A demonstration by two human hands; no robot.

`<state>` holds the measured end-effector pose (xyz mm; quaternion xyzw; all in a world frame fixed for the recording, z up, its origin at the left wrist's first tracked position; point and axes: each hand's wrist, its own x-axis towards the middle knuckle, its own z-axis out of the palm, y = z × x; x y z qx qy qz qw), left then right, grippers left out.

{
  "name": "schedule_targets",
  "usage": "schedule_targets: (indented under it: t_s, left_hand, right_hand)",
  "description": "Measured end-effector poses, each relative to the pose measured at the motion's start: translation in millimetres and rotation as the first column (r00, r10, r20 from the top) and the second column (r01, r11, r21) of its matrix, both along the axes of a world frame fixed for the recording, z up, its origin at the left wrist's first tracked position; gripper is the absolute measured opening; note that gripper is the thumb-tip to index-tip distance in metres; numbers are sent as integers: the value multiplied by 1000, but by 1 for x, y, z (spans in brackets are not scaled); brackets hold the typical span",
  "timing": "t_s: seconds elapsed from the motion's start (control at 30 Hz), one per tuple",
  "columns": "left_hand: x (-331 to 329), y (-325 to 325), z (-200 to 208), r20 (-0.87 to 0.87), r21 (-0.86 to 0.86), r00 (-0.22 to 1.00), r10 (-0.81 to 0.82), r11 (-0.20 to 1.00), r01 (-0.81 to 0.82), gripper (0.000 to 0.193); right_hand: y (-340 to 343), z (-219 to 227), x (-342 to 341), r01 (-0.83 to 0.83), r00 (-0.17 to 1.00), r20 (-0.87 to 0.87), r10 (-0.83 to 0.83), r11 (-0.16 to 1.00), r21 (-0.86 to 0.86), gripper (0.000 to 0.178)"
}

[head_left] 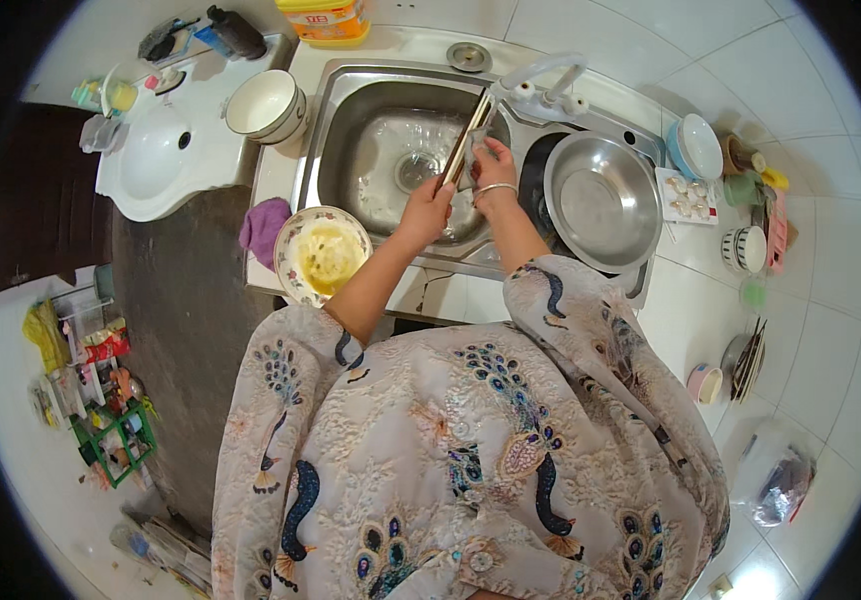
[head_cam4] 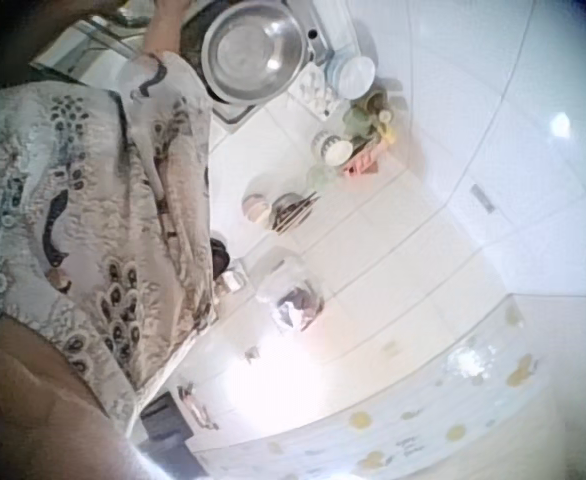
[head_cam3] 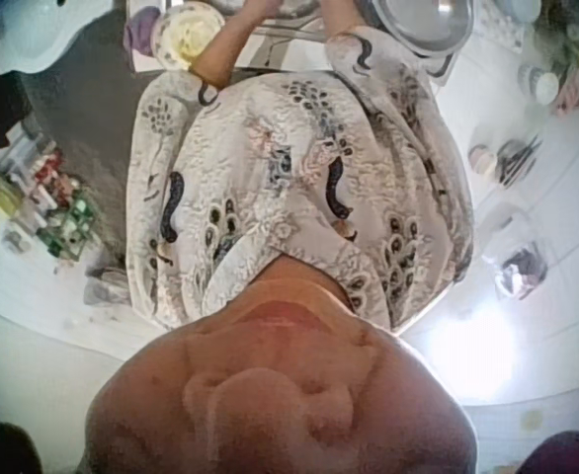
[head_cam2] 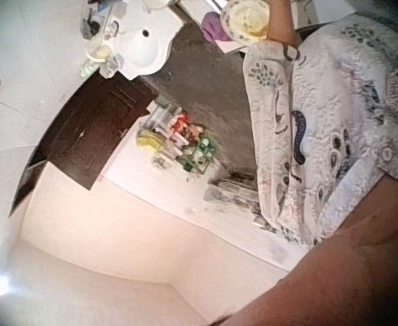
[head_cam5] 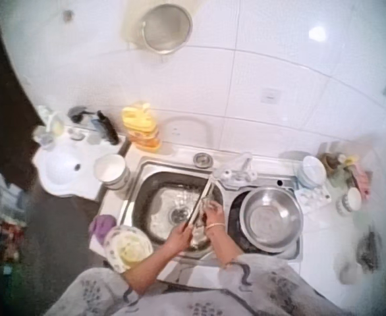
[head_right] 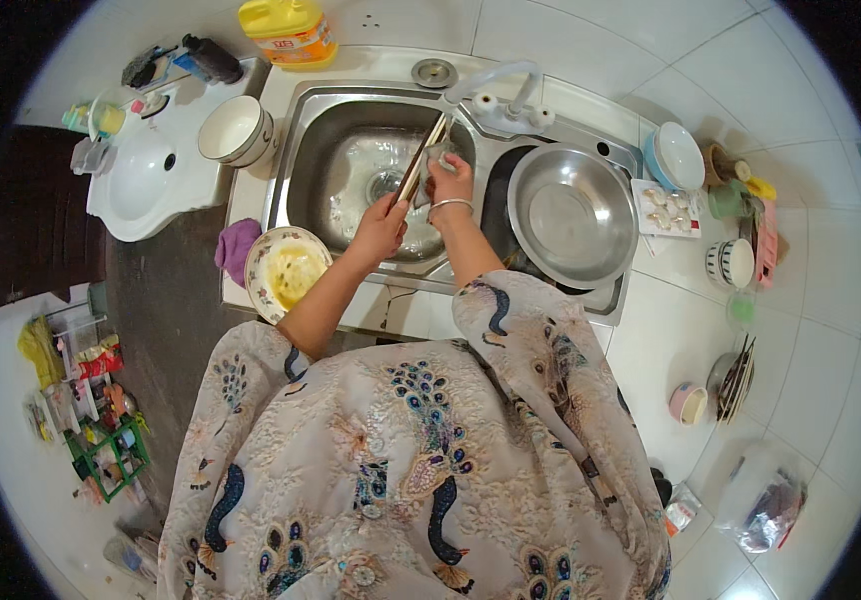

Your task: The person washes a white bowl, a pair of chopsticks, and a patterned plate in a double-basin stainless steel sink. They use a sponge to scrub the items and rinse them under running water, placing the cleaned items into the adjacent basin.

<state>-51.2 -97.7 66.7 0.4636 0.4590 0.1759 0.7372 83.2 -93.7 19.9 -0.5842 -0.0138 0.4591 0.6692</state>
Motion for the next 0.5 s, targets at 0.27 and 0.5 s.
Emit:
schedule_targets:
  t_s: [0.27, 0.5]
  left_hand:
    - [-4, -1, 17, 4, -205, 1000, -19, 979, 19, 21]
    - [-17, -4, 16, -49, -180, 961, 272, 944, -276, 27]
  right_hand:
    - [46, -5, 25, -268, 926, -298, 231, 960, -87, 30]
    - [58, -14, 21, -201, 876, -450, 173, 979, -15, 49]
